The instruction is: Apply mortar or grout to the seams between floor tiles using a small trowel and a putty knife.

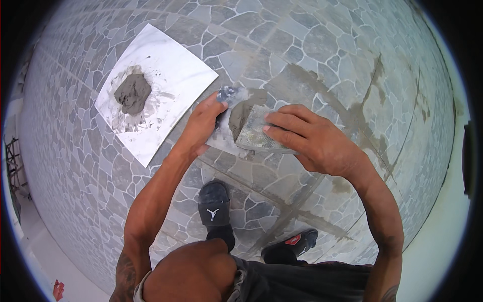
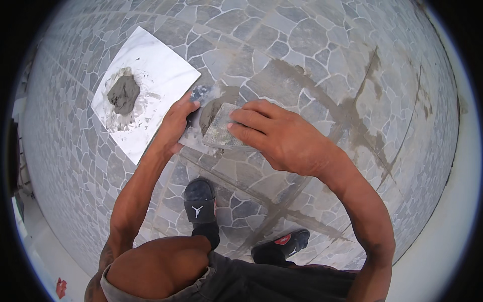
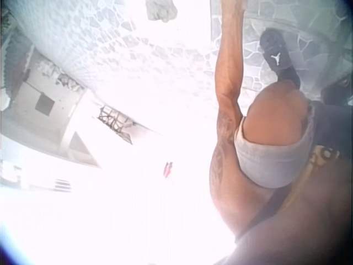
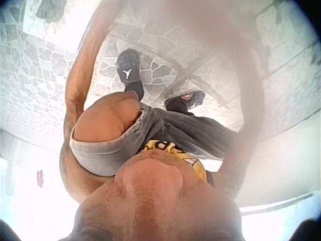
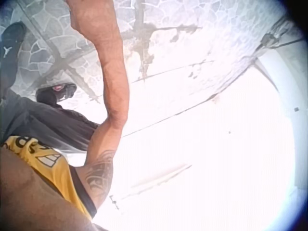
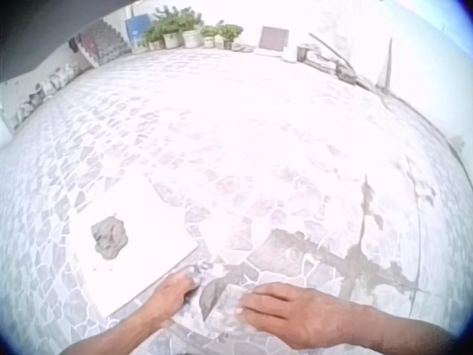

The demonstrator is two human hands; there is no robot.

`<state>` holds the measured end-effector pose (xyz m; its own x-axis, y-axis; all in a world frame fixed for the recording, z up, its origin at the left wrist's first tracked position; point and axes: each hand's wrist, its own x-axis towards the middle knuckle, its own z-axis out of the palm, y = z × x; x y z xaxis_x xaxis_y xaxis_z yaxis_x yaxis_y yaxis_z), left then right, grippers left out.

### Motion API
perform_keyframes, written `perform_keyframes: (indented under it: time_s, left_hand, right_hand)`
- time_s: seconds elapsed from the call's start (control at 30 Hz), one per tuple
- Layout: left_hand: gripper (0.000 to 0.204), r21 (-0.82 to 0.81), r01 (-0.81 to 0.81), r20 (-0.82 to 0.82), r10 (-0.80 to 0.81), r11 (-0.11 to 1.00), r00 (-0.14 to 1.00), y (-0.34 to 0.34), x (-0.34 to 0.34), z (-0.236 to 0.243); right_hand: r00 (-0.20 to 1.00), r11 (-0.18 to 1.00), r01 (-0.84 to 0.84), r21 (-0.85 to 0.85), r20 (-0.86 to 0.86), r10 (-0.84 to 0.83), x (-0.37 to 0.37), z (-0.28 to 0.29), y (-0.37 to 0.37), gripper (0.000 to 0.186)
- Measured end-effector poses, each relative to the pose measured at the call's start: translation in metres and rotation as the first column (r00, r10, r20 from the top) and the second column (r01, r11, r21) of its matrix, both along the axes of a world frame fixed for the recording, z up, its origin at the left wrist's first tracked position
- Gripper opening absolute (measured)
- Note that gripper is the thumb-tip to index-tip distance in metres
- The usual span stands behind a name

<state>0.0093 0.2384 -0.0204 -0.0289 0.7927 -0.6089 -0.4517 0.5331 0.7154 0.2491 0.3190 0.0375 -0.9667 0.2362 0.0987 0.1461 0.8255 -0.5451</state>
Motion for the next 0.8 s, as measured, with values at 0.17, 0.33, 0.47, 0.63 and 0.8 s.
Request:
perform_keyframes:
  time_s: [0.17, 0.33, 0.47, 0.63, 0.8]
  left_hand:
    - [0.029, -0.084, -0.107, -0.013, 0.106, 0.991, 0.994, -0.012, -0.017, -0.024]
    - [0.033, -0.075, -0.159, -0.025, 0.158, 0.984, 0.987, -0.015, -0.033, -0.020]
    - [0.039, -0.061, -0.145, -0.029, 0.143, 0.988, 0.989, -0.017, -0.021, -0.017]
    - [0.042, -0.133, -0.190, -0.046, 0.185, 0.973, 0.982, -0.026, -0.022, -0.024]
    - [0.043, -0.124, -0.180, -0.035, 0.177, 0.976, 0.984, -0.039, -0.038, -0.019]
  right_hand:
    - [0.989, 0.998, -0.047, 0.040, 0.143, 0.041, 0.003, 0.012, 0.013, 0.050]
    - [0.858, 0.925, 0.356, 0.134, 0.345, -0.380, 0.017, -0.010, 0.064, 0.036]
    - [0.813, 0.797, 0.451, 0.400, 0.185, -0.553, -0.005, -0.071, 0.108, 0.015]
    - [0.782, 0.727, 0.347, 0.592, 0.245, -0.573, -0.054, -0.149, 0.094, 0.024]
    - [0.790, 0.865, 0.415, 0.281, 0.360, -0.496, -0.080, -0.122, 0.096, 0.026]
